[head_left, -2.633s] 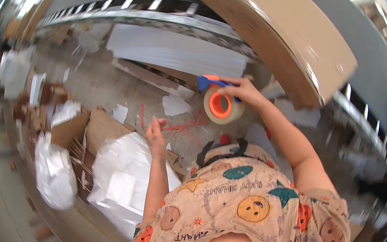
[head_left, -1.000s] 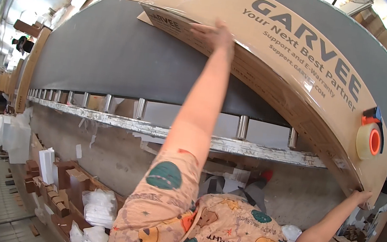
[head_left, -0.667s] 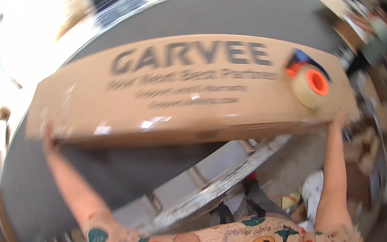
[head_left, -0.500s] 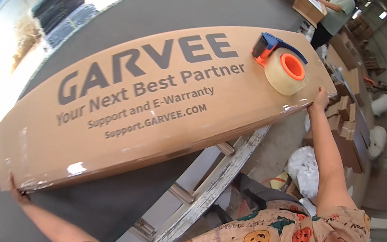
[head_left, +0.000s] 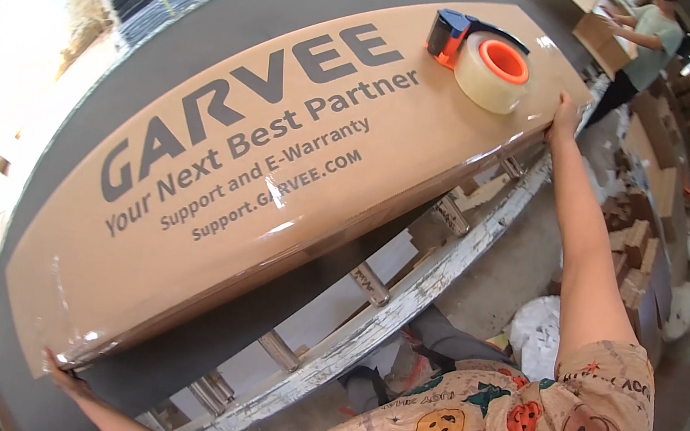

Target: The person prepares and seals long cardboard boxes in an industrial setting. They use a tape dispenser to apply tape across the flaps, insert white foam padding into the boxes, and close the box ends by hand before applying more tape to secure the packaging.

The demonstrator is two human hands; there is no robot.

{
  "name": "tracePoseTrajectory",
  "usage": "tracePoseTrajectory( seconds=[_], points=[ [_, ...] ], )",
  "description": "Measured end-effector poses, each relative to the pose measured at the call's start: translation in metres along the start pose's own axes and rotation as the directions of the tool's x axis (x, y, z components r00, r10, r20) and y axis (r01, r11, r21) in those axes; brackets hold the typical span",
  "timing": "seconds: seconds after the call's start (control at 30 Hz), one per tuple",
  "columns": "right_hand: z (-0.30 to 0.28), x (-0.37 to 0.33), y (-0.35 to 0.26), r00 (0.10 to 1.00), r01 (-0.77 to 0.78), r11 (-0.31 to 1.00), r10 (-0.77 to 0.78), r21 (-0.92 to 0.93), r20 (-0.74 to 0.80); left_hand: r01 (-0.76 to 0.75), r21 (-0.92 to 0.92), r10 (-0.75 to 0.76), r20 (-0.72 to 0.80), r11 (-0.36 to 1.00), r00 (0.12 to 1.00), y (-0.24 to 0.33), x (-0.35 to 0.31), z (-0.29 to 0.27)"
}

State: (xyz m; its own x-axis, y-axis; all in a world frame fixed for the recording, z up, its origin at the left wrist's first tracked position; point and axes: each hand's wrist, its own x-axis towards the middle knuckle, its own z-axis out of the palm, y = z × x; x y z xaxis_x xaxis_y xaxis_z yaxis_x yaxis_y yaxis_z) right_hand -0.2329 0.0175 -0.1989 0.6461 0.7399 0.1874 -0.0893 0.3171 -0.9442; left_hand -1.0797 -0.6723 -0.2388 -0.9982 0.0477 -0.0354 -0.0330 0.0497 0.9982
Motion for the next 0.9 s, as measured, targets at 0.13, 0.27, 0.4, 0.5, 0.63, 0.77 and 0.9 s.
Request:
tracePoseTrajectory(
  seconds=[0.13, 0.27, 0.4, 0.5, 0.63, 0.77, 0.9],
  points=[
    [0.065, 0.055, 0.06, 0.999, -0.026, 0.99, 0.032, -0.141, 0.035, -0.112, -0.037, 0.111, -0.041, 0.993, 0.993, -0.01, -0.144, -0.043],
    [0.093, 0.155, 0.107, 0.886, -0.239, 0.919, 0.339, -0.313, 0.316, -0.032, -0.047, 0.023, -0.186, 0.998, 0.982, -0.015, -0.306, -0.025],
    [0.183, 0.131, 0.085, 0.839, 0.368, 0.79, -0.054, -0.491, 0.542, 0.009, -0.05, -0.028, -0.409, 0.999, 0.912, 0.017, -0.448, -0.034],
    [0.22, 0.04, -0.021, 0.215, 0.628, 0.769, -0.026, -0.118, 0.976, 0.1, -0.089, -0.132, -0.507, 0.991, 0.852, 0.054, -0.525, -0.045],
    [0.258, 0.017, -0.014, 0.05, 0.883, 0.458, 0.119, -0.099, 0.992, 0.255, -0.151, -0.295, -0.438, 0.955, 0.849, 0.064, -0.572, -0.107],
    [0.229, 0.004, 0.007, -0.002, 0.768, 0.64, 0.041, -0.025, 0.999, 0.238, 0.969, 0.259, -0.246, 0.065, 0.934, 0.123, -0.534, -0.095],
    [0.167, -0.158, -0.114, 0.159, 0.783, 0.575, 0.18, -0.235, 0.971, -0.161, 0.909, 0.494, -0.056, 0.385, 0.868, 0.142, -0.44, -0.131]
  ],
)
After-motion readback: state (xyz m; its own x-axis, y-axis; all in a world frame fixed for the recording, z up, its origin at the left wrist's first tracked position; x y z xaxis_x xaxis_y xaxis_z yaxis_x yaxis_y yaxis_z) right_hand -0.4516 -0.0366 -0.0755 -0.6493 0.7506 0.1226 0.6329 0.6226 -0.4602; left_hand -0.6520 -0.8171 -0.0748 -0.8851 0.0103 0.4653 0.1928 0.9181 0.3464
